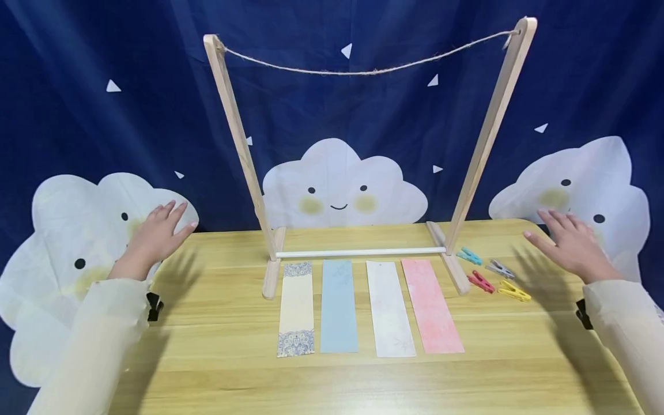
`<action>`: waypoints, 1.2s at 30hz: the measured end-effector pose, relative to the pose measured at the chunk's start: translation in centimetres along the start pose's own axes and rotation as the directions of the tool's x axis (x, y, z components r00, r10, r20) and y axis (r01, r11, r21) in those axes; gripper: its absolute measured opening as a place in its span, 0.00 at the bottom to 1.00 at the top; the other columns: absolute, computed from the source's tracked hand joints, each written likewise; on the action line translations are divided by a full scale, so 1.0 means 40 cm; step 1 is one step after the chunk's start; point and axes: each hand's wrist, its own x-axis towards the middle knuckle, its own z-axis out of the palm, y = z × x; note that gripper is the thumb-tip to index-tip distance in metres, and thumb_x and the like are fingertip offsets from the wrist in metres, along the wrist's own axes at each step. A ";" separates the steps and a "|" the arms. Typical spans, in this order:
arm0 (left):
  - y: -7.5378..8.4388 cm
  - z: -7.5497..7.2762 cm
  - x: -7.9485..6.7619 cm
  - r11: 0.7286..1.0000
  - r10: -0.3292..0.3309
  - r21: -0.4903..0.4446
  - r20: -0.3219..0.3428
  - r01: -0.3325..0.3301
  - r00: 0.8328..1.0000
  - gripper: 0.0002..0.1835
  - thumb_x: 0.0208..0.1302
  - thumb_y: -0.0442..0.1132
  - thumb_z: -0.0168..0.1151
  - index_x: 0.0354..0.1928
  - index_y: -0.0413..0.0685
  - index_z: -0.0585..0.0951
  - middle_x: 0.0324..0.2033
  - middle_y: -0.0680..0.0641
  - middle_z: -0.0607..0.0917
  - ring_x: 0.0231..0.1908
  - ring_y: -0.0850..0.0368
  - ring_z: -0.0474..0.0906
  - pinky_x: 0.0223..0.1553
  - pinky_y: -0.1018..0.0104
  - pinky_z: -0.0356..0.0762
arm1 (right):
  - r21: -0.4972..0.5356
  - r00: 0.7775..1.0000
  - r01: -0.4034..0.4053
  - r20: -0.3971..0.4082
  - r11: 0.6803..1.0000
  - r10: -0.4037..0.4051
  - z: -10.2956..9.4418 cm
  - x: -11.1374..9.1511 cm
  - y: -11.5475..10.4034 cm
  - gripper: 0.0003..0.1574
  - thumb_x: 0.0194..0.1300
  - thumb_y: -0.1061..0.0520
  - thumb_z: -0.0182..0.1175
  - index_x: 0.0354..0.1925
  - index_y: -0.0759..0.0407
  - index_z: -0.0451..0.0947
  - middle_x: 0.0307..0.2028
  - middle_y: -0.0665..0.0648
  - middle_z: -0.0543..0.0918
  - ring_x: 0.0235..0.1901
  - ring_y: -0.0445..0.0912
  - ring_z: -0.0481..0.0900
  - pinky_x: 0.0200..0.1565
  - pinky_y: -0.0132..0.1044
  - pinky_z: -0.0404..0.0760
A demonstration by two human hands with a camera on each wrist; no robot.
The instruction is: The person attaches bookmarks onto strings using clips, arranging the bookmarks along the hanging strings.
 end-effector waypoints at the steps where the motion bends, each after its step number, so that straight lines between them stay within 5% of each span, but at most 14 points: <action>1: 0.003 0.001 -0.002 1.000 0.004 0.003 -0.004 -0.004 1.000 0.36 0.73 0.55 0.39 0.68 0.30 0.55 0.65 0.23 0.54 0.63 0.22 0.47 0.61 0.33 0.48 | 0.001 1.000 0.004 -0.002 1.000 -0.004 0.001 0.000 -0.001 0.46 0.70 0.39 0.45 0.71 0.66 0.46 0.66 0.78 0.52 0.65 0.75 0.39 0.58 0.73 0.39; 22: 0.091 0.057 -0.056 0.994 0.076 -0.072 -0.129 -0.086 0.989 0.34 0.71 0.53 0.47 0.66 0.32 0.61 0.62 0.24 0.62 0.61 0.26 0.55 0.59 0.35 0.55 | 0.086 0.997 0.068 -0.049 0.994 -0.064 0.028 -0.035 -0.004 0.44 0.69 0.45 0.49 0.71 0.67 0.47 0.64 0.79 0.54 0.65 0.75 0.43 0.61 0.70 0.35; 36: 0.222 0.101 -0.121 0.978 0.081 -0.184 -0.124 -0.103 0.989 0.32 0.70 0.49 0.50 0.66 0.31 0.62 0.62 0.28 0.66 0.61 0.30 0.60 0.60 0.38 0.58 | 0.117 0.995 0.097 -0.042 0.988 -0.093 0.051 -0.059 -0.030 0.44 0.67 0.47 0.53 0.70 0.68 0.50 0.64 0.78 0.55 0.64 0.74 0.45 0.60 0.72 0.40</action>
